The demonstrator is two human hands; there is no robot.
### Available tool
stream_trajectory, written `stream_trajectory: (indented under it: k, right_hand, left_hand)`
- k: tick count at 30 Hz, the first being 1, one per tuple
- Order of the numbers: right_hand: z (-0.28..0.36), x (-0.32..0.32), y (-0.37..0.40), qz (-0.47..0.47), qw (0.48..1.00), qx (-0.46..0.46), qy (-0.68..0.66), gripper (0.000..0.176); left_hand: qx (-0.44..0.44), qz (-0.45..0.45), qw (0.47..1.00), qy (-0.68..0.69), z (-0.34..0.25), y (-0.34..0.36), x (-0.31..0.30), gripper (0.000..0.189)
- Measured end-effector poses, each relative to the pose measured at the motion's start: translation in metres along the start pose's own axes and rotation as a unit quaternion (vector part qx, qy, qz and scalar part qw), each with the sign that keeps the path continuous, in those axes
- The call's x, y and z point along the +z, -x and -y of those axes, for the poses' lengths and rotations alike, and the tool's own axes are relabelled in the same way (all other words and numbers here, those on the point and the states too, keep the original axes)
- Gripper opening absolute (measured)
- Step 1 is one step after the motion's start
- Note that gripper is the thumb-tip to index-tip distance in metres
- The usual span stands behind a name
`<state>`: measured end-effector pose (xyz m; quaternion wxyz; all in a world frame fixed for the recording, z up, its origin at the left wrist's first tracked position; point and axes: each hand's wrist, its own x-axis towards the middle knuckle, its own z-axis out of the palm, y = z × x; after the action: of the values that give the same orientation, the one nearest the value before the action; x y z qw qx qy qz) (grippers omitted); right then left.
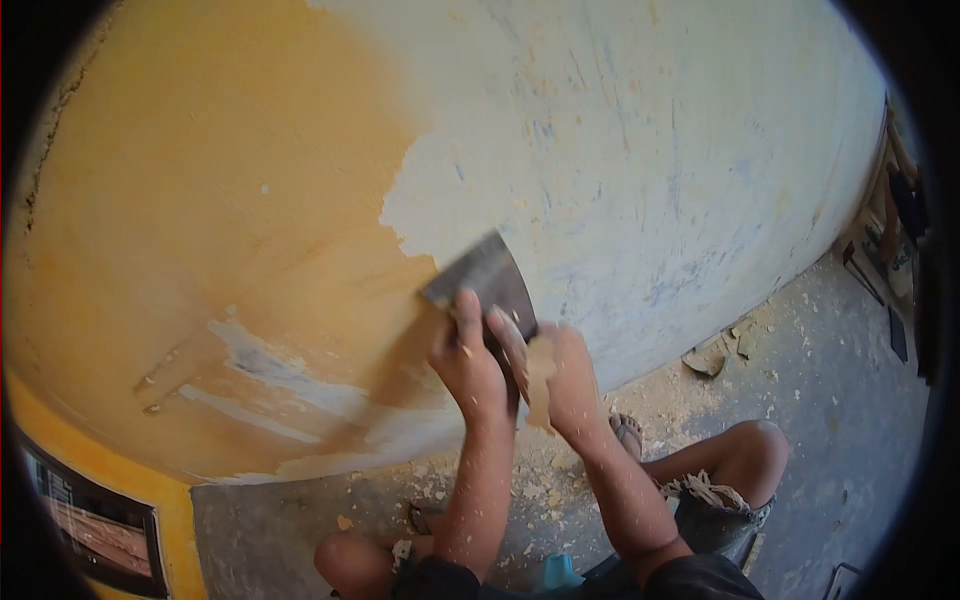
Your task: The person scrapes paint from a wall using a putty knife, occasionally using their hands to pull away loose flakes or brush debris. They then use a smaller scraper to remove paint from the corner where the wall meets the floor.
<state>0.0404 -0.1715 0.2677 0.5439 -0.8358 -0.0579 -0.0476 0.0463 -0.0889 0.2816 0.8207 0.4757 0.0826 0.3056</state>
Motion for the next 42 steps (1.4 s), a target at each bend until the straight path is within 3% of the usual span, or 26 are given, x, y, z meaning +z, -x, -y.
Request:
stream_trajectory:
  k: [1,3,4,6,10,13,17,19,21,25,26,28,30,31,32,34,35,36,38,39,40,42]
  right_hand:
    - [-0.013,0.004,0.006,-0.021,0.998,-0.031,0.044,0.065]
    - [-0.02,0.0,0.023,-0.005,0.995,0.065,0.081,0.065]
    - [-0.029,0.002,0.026,-0.009,0.995,0.058,0.082,0.065]
    - [-0.039,0.007,0.024,-0.017,0.991,0.122,0.049,0.066]
    - [-0.017,-0.003,0.018,-0.013,0.992,0.118,0.036,0.066]
    - [-0.012,-0.008,0.021,-0.026,0.992,0.112,0.057,0.065]
    - [-0.015,-0.005,0.019,-0.032,0.993,0.105,0.04,0.066]
    - [0.006,-0.007,0.01,-0.056,0.993,0.051,0.089,0.068]
    - [0.043,-0.016,-0.008,-0.083,0.993,-0.034,0.072,0.068]
    - [0.121,-0.052,-0.033,0.0,0.994,-0.071,0.081,0.07]
    - [0.139,-0.055,-0.034,-0.02,0.991,-0.094,0.095,0.069]
    - [0.16,-0.059,-0.028,-0.024,0.988,-0.104,0.11,0.067]
    - [0.168,-0.061,-0.015,-0.001,0.987,-0.131,0.093,0.063]
    - [0.148,-0.052,-0.008,-0.036,0.976,-0.178,0.117,0.058]
    - [0.125,-0.046,0.004,-0.012,0.979,-0.188,0.077,0.057]
    - [0.051,-0.024,0.029,0.044,0.979,-0.196,-0.021,0.05]
    - [-0.005,-0.006,0.034,0.137,0.98,-0.139,-0.044,0.051]
    - [-0.053,0.011,0.038,0.191,0.978,-0.081,0.03,0.052]
    - [-0.113,0.025,0.05,0.291,0.936,0.004,0.198,0.051]
    - [-0.132,0.028,0.055,0.329,0.898,0.019,0.293,0.05]
    - [-0.162,0.041,0.055,0.328,0.899,0.026,0.29,0.05]
    - [-0.218,0.071,0.062,0.318,0.908,0.035,0.271,0.047]
  left_hand:
    - [0.006,-0.01,0.999,-0.035,0.005,0.008,-0.003,0.026]
    - [-0.037,-0.018,0.997,-0.065,0.019,0.03,-0.012,0.026]
    - [-0.074,-0.003,0.995,-0.072,0.06,0.022,-0.04,0.026]
    - [-0.077,-0.05,0.996,0.003,0.059,0.028,-0.023,0.026]
    - [-0.068,-0.037,0.997,-0.028,0.039,0.02,-0.011,0.023]
    - [-0.136,-0.025,0.988,0.069,0.035,0.024,-0.009,0.022]
    - [-0.109,-0.032,0.992,0.051,0.034,0.021,-0.008,0.021]
    - [-0.061,-0.04,0.997,0.013,-0.003,0.018,0.013,0.02]
    - [-0.05,-0.01,0.996,0.07,-0.02,-0.007,0.015,0.022]
    - [-0.012,0.051,0.983,0.174,-0.077,-0.043,0.044,0.023]
    - [-0.016,0.054,0.979,0.195,-0.093,-0.045,0.052,0.023]
    - [0.03,0.074,0.98,0.184,-0.123,-0.042,0.06,0.022]
    - [0.027,0.036,0.986,0.163,-0.126,-0.026,0.05,0.022]
    - [0.043,0.028,0.99,0.131,-0.117,-0.014,0.039,0.022]
    - [0.063,0.027,0.992,0.104,-0.106,-0.003,0.029,0.023]
    - [-0.006,0.051,0.993,0.105,-0.044,0.017,-0.024,0.024]
    - [-0.047,0.05,0.994,0.089,-0.011,0.028,-0.052,0.028]
    - [-0.076,0.051,0.994,0.064,0.027,0.039,-0.084,0.039]
    - [-0.256,-0.037,0.966,0.017,0.162,0.046,-0.203,0.047]
    - [-0.351,-0.054,0.934,-0.037,0.171,0.065,-0.222,0.051]
    - [-0.444,-0.063,0.89,-0.082,0.177,0.084,-0.239,0.056]
    - [-0.489,-0.045,0.867,-0.083,0.198,0.097,-0.272,0.057]
